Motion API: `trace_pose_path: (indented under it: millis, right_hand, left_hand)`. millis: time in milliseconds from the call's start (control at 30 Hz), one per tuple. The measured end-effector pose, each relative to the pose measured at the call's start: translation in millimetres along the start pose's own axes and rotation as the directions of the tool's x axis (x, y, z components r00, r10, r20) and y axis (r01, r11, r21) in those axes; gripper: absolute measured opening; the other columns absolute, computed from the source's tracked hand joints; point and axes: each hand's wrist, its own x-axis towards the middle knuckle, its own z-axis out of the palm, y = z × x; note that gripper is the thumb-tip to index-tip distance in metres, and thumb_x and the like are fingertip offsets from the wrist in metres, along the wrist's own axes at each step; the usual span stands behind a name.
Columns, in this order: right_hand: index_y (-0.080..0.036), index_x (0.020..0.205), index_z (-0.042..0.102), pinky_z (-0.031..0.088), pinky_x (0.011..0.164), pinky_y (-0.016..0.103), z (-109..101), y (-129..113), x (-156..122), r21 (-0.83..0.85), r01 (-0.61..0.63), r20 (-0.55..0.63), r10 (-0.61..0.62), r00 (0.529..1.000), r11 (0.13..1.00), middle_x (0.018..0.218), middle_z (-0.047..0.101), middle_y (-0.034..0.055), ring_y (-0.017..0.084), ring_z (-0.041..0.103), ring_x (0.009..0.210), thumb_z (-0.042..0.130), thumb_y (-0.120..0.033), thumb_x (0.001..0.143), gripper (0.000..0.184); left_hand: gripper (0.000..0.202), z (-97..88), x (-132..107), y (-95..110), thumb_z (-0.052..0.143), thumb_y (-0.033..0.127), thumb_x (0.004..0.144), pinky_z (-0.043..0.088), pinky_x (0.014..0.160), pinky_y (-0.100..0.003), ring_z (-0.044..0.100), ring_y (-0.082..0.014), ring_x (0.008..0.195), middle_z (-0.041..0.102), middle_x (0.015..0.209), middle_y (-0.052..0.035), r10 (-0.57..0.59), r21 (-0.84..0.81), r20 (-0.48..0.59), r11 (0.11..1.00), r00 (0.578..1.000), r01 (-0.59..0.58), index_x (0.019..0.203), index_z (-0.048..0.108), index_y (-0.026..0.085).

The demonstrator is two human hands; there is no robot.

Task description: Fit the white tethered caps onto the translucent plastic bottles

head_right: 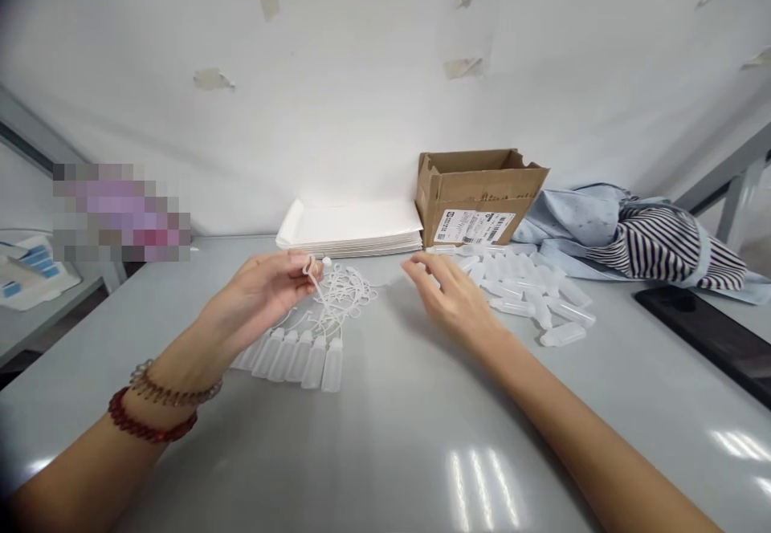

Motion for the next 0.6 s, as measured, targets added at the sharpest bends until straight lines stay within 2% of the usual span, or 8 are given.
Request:
trace_pose_path:
  millis: [100, 200, 267, 367, 433, 533, 600]
  right_hand:
    - [-0.023, 0.121, 0.049, 0.053, 0.073, 0.034, -14, -36, 3, 0.173, 0.027, -0.157, 0.000, 0.988, 0.984, 0.102, 0.062, 0.0104, 0.020, 0.062, 0.090, 0.051, -0.005, 0.084, 0.041]
    - [-0.022, 0.116, 0.053, 0.055, 0.066, 0.031, -26, -61, 2, 0.251, 0.044, -0.201, 0.007, 0.979, 0.967, 0.098, 0.063, 0.0092, 0.019, 0.063, 0.085, 0.059, -0.003, 0.079, 0.043]
    - [-0.025, 0.113, 0.055, 0.055, 0.061, 0.030, -30, -67, 1, 0.283, 0.018, -0.213, 0.044, 0.976, 0.959, 0.097, 0.063, 0.0079, 0.019, 0.063, 0.082, 0.060, -0.003, 0.078, 0.041]
    - [-0.027, 0.109, 0.055, 0.055, 0.061, 0.032, -34, -68, 1, 0.320, -0.029, -0.218, 0.103, 0.970, 0.947, 0.095, 0.063, 0.0066, 0.018, 0.064, 0.080, 0.059, -0.003, 0.079, 0.039]
    - [-0.026, 0.106, 0.055, 0.056, 0.063, 0.033, -34, -66, 1, 0.340, -0.052, -0.205, 0.128, 0.970, 0.939, 0.094, 0.063, 0.0066, 0.018, 0.064, 0.079, 0.060, -0.002, 0.079, 0.037]
    - [-0.023, 0.105, 0.055, 0.056, 0.065, 0.033, -34, -66, 1, 0.358, -0.053, -0.183, 0.125, 0.975, 0.932, 0.095, 0.063, 0.0076, 0.018, 0.064, 0.081, 0.061, 0.000, 0.078, 0.036]
    - [-0.022, 0.105, 0.055, 0.056, 0.066, 0.033, -34, -66, 0, 0.363, -0.045, -0.180, 0.117, 0.977, 0.931, 0.096, 0.063, 0.0080, 0.019, 0.064, 0.082, 0.061, 0.000, 0.077, 0.035]
  left_hand:
    - [0.017, -2.2, -11, -9, 0.063, 0.021, 0.078, 0.044, 0.067, -0.024, 0.051, -0.0118, 0.071, 0.056, 0.071, -0.0019, -0.049, -0.029, -0.006, 0.998, 0.999, 0.049, 0.063, 0.061, 0.014]
    - [0.009, 0.0, -15, -13, 0.065, 0.021, 0.076, 0.044, 0.067, -0.025, 0.053, -0.0121, 0.070, 0.058, 0.071, -0.0019, -0.083, -0.023, -0.024, 0.996, 0.996, 0.082, 0.070, 0.064, 0.015]
    - [0.010, 2.1, -16, -13, 0.067, 0.021, 0.075, 0.045, 0.067, -0.026, 0.053, -0.0125, 0.068, 0.060, 0.069, -0.0012, -0.104, -0.020, -0.062, 0.995, 0.993, 0.103, 0.082, 0.065, 0.015]
    - [0.027, 4.6, -17, -15, 0.067, 0.022, 0.076, 0.045, 0.066, -0.026, 0.053, -0.0121, 0.066, 0.059, 0.067, 0.0008, -0.129, -0.010, -0.085, 0.992, 0.988, 0.129, 0.102, 0.064, 0.017]
    - [0.022, 6.0, -18, -17, 0.068, 0.021, 0.076, 0.044, 0.065, -0.024, 0.052, -0.0105, 0.064, 0.058, 0.067, 0.0015, -0.130, 0.006, -0.079, 0.991, 0.988, 0.131, 0.097, 0.066, 0.017]
    - [0.006, 8.3, -19, -20, 0.068, 0.021, 0.076, 0.043, 0.065, -0.022, 0.050, -0.0086, 0.064, 0.058, 0.069, 0.0012, -0.095, 0.028, -0.087, 0.995, 0.992, 0.097, 0.078, 0.069, 0.016]
    - [0.007, 9.9, -19, -20, 0.069, 0.023, 0.076, 0.042, 0.065, -0.021, 0.050, -0.0086, 0.065, 0.060, 0.070, 0.0006, -0.067, 0.054, -0.118, 0.996, 0.991, 0.074, 0.074, 0.070, 0.017]
